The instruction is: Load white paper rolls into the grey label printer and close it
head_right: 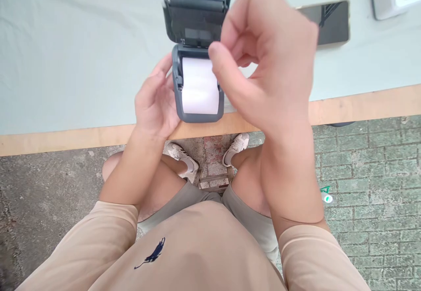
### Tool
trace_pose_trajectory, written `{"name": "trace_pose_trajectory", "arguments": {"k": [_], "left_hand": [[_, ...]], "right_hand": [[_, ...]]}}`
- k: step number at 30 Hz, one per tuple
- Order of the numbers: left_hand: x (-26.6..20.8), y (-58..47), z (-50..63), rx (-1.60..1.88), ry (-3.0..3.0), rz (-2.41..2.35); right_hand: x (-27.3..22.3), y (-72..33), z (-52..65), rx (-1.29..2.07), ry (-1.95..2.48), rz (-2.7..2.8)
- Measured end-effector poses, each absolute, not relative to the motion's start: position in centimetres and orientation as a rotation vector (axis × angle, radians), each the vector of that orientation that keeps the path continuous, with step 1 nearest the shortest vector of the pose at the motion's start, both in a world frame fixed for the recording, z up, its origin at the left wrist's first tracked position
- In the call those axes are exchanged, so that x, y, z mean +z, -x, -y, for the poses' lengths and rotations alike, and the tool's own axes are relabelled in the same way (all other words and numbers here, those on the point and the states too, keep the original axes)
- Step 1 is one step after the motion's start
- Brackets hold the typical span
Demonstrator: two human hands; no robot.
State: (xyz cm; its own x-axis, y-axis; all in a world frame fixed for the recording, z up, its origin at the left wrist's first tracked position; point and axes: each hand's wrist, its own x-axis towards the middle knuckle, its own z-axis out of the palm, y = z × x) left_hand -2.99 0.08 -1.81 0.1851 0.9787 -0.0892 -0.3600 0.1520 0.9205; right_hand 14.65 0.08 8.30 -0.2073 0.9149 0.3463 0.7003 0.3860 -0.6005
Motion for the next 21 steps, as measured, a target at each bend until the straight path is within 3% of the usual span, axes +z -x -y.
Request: {"name": "trace_pose_trajectory", "arguments": {"k": [3, 8, 21], "left_hand": [[-1.7, 2.8, 0.1, 1.167, -0.945, -0.849], [-2.2, 2.6, 0.1, 1.196, -1.011, -0.809], [-2.0, 2.5, 0.3, 1.198, -0.991, -0.872]], "right_hand": [[7.7, -14.6, -0.4, 0.412, 1.321, 2.188], [7.5, -14.1, -0.8, 0.261, 1.699, 2.512], [9.0, -13.1, -0.5, 0.224, 1.73, 2.485]]}}
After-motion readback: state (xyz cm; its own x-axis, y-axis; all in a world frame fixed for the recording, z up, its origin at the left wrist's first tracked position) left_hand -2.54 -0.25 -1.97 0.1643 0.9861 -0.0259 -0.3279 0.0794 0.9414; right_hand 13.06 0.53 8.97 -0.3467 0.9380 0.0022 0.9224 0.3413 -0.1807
